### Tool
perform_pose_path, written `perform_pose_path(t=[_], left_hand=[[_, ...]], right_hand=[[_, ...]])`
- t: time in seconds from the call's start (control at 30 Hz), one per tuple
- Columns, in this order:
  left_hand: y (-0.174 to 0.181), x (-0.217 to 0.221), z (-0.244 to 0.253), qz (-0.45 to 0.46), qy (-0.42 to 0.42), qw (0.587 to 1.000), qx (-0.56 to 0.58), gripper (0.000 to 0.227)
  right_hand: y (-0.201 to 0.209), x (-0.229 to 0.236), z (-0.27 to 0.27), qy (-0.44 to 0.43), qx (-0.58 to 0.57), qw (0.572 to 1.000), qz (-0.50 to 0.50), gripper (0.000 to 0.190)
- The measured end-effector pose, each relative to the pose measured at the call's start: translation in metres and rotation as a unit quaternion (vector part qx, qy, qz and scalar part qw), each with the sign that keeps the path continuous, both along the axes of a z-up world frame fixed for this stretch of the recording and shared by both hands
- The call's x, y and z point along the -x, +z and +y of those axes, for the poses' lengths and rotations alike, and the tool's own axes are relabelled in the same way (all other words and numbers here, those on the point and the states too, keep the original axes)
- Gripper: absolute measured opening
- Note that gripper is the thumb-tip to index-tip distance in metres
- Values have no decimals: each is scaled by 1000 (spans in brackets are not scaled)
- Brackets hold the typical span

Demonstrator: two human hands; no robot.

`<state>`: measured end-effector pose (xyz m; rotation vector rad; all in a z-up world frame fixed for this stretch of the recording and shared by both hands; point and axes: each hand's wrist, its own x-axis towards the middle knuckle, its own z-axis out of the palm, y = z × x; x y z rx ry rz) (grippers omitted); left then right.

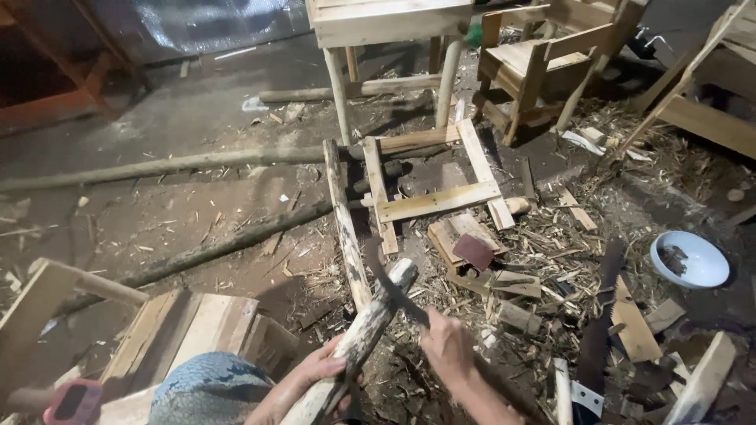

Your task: Peeling bark from a wooden branch using a curved blade tool in a woodworking area.

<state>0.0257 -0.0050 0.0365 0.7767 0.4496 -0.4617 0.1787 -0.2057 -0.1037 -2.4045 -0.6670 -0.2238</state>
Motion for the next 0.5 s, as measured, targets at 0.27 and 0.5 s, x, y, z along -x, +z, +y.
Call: perform_pose_path(t=[0.27, 0.5], left_hand=[[-4, 5, 0, -4, -10, 1000, -5, 68], [-174, -30, 50, -53, -35, 997, -46, 77]], right_hand=[[5, 2, -1, -5, -15, 999, 47, 16], [8, -4, 1, -29, -13, 999, 14, 16]])
